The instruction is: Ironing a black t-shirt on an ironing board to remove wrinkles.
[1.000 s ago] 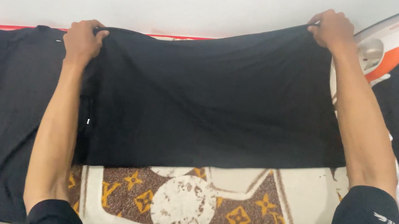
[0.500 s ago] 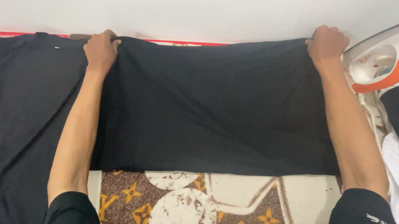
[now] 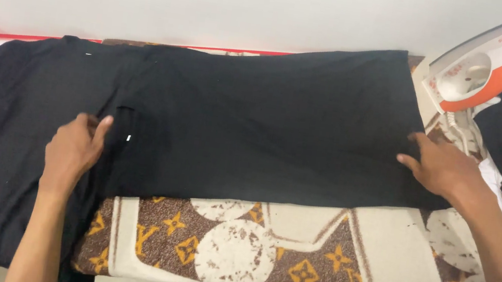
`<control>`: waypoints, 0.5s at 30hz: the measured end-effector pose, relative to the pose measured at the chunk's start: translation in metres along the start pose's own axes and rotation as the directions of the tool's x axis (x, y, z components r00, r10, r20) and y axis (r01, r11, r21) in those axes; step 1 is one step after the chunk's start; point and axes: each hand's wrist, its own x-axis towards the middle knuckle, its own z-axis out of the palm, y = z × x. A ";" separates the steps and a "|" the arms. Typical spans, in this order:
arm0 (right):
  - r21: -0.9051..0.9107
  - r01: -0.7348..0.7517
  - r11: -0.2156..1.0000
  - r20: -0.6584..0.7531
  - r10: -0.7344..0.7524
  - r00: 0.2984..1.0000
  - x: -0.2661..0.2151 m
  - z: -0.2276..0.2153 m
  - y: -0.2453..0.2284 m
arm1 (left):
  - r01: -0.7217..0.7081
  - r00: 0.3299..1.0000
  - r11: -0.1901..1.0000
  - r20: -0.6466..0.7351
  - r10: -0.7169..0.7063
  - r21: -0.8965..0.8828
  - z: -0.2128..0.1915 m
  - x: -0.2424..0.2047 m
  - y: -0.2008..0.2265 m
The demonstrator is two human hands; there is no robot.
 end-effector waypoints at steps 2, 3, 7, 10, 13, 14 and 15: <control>-0.014 -0.019 1.000 0.030 0.019 0.999 -0.025 0.019 0.015 | 0.125 0.988 0.992 0.088 -0.127 0.028 -0.005 -0.036 -0.012; 0.019 -0.069 0.997 0.014 0.069 0.998 -0.035 0.028 0.019 | 0.096 0.986 0.991 0.145 -0.082 -0.091 -0.002 -0.049 -0.022; 0.076 -0.186 0.980 -0.051 0.190 0.980 -0.067 0.054 0.038 | 0.038 0.986 0.945 0.165 0.017 -0.325 0.020 -0.076 -0.055; 0.291 -0.188 0.938 -0.073 0.218 0.973 -0.081 0.063 0.042 | 0.009 0.996 0.940 0.084 0.021 -0.340 0.034 -0.084 -0.065; 0.420 -0.032 0.907 -0.215 0.134 0.967 -0.078 0.076 0.057 | -0.120 0.991 0.934 0.012 0.132 -0.336 0.045 -0.086 -0.071; 0.419 -0.032 0.907 -0.221 0.136 0.966 -0.077 0.078 0.061 | -0.125 0.991 0.932 0.008 0.136 -0.339 0.048 -0.087 -0.071; 0.487 0.086 0.869 -0.315 0.083 0.946 -0.075 0.080 0.066 | -0.158 0.987 0.900 -0.055 0.148 -0.406 0.050 -0.087 -0.071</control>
